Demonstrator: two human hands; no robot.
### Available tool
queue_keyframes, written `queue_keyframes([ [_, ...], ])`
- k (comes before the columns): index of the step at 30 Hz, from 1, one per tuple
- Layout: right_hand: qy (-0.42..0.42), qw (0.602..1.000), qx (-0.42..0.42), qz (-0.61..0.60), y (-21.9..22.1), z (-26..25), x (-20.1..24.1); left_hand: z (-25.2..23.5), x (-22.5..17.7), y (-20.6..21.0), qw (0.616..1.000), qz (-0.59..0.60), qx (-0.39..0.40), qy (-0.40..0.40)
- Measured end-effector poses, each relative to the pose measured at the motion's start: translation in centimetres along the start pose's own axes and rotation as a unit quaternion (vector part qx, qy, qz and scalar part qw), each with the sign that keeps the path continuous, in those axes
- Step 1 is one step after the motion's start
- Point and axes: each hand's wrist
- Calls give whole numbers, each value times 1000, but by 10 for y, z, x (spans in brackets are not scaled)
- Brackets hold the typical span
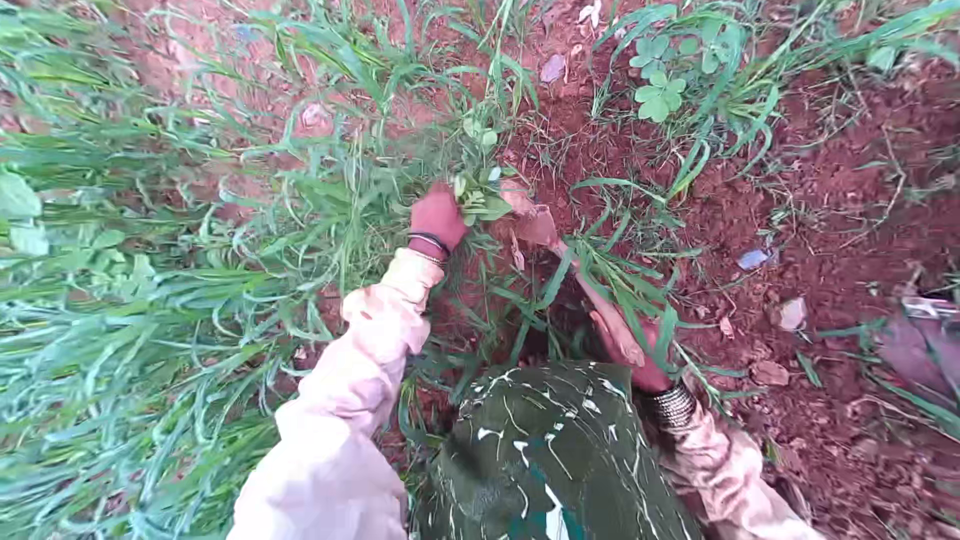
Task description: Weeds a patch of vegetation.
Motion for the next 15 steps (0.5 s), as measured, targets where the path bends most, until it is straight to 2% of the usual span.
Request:
queue_keyframes([
  [1, 41, 998, 34, 13, -20, 0, 8, -29, -4, 9, 997, -59, 53, 11],
  [2, 63, 997, 33, 31, -33, 4, 8, -52, -2, 22, 991, -101, 78, 25],
  [5, 105, 993, 54, -6, -72, 9, 2, -77, 16, 38, 988, -130, 59, 53],
  [9, 45, 997, 56, -1, -92, 31, -28, -76, 20, 12, 993, -76, 72, -50],
  [12, 24, 998, 65, -3, -98, 29, -10, -52, 17, 0, 990, -14, 85, -110],
  [15, -6, 998, 65, -3, -90, 18, 8, -30, 28, 12, 985, 19, 85, -147],
])
Point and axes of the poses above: each hand's wrist, its own z-axis away from the middle knuckle, its own y-axis out of the palm, x = y × z, and after that the axes turned 10 degrees about -z, right-handed
